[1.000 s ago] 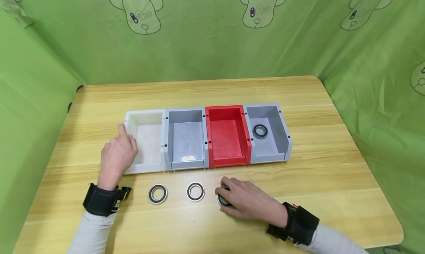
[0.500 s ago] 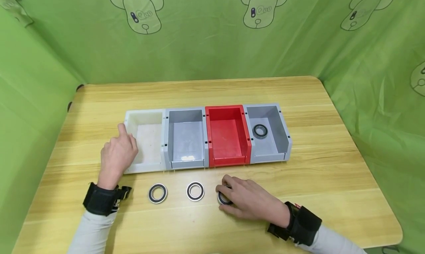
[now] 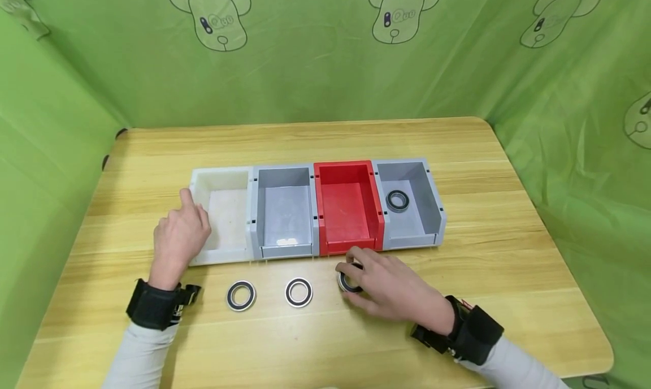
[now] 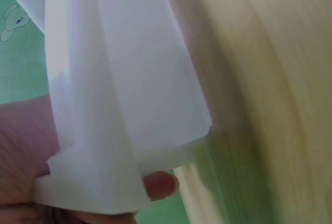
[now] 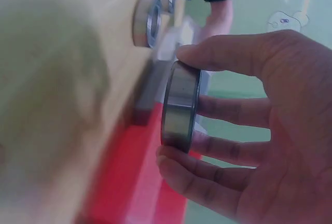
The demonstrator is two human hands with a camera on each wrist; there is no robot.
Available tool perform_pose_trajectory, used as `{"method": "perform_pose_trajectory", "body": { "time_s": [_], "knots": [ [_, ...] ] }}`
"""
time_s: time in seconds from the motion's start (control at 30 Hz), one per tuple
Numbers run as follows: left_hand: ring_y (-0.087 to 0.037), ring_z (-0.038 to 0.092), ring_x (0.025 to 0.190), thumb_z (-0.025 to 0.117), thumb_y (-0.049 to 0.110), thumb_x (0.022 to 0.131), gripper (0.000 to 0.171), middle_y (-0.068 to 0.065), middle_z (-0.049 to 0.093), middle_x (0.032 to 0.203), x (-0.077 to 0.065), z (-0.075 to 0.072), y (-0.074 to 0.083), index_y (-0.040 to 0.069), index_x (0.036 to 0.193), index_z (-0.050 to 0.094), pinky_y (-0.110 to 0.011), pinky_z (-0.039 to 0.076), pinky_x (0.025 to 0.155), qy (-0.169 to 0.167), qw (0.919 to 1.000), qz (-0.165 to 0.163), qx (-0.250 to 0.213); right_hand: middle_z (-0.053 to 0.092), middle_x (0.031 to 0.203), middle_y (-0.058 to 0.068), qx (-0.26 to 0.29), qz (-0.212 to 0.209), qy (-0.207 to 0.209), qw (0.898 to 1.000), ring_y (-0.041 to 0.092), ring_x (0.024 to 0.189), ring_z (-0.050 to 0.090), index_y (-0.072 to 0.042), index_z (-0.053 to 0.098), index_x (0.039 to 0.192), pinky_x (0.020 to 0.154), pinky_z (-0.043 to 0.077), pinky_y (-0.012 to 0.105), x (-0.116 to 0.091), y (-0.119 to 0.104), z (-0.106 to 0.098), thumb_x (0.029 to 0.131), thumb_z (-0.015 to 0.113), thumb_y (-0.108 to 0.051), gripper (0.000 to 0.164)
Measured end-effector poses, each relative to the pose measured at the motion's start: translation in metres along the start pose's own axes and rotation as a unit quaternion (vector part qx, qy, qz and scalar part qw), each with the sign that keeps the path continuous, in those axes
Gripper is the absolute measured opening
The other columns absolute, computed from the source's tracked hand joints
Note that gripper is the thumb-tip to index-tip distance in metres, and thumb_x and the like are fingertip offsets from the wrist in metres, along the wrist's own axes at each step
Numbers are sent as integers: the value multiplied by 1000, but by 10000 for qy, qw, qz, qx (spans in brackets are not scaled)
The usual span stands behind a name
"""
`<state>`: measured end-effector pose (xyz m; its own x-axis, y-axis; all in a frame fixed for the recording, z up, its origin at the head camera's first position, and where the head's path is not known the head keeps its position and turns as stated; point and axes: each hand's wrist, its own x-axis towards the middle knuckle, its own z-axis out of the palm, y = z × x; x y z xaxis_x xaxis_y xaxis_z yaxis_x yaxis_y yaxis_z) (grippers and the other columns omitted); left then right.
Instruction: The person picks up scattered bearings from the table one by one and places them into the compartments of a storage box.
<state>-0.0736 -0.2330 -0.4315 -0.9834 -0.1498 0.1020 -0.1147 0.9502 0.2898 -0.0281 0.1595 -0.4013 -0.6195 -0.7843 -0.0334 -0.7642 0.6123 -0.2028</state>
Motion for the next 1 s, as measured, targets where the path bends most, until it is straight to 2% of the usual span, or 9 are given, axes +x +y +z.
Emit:
{"method": "perform_pose_trajectory", "body": {
  "time_s": [0.17, 0.33, 0.47, 0.67, 0.87, 1.0],
  "knots": [
    [-27, 42, 38, 35, 17, 105, 29, -8, 39, 51, 0, 0, -1, -9, 117, 37, -31, 26, 35, -23, 10000, -18, -9, 62, 113, 7, -48, -19, 308, 9995, 15, 88, 62, -13, 67, 130, 68, 58, 28, 5, 5, -13, 90, 77, -41, 50],
    [-27, 41, 38, 36, 16, 105, 28, -7, 38, 50, -1, 1, -2, -10, 117, 37, -31, 25, 35, 39, 10000, 14, 9, 64, 114, 10, -137, 78, 430, 9990, 16, 86, 63, -11, 68, 129, 66, 59, 28, 13, 12, -27, 88, 78, -40, 51],
    [-26, 41, 37, 36, 16, 105, 29, -6, 37, 50, -1, 1, -2, -10, 117, 38, -30, 25, 35, 53, 10000, 30, 5, 64, 112, 12, -229, 70, 539, 9983, 17, 84, 63, -10, 71, 126, 65, 59, 27, 21, 18, -40, 88, 79, -39, 48],
    [-27, 42, 38, 34, 17, 105, 30, -7, 39, 51, 0, 0, -3, -10, 119, 37, -31, 26, 35, -17, 10000, -16, 17, 64, 110, 13, -280, 19, 843, 9960, 13, 73, 58, -9, 71, 122, 60, 54, 22, 36, 31, -58, 89, 78, -37, 43],
    [-29, 45, 39, 33, 18, 105, 33, -10, 42, 52, 2, -1, -1, -10, 121, 36, -33, 27, 36, -190, 9998, -54, -27, 61, 115, 14, -213, 303, 861, 9956, 11, 64, 56, -10, 69, 124, 55, 48, 22, 47, 43, -80, 90, 77, -40, 46],
    [-30, 45, 39, 34, 18, 105, 32, -10, 42, 51, 2, -2, -1, -10, 120, 37, -33, 27, 35, -168, 9998, -47, -4, 60, 117, 15, -128, 431, 794, 9958, 12, 62, 56, -8, 69, 127, 53, 46, 22, 53, 48, -91, 91, 76, -38, 47]
  ]
}}
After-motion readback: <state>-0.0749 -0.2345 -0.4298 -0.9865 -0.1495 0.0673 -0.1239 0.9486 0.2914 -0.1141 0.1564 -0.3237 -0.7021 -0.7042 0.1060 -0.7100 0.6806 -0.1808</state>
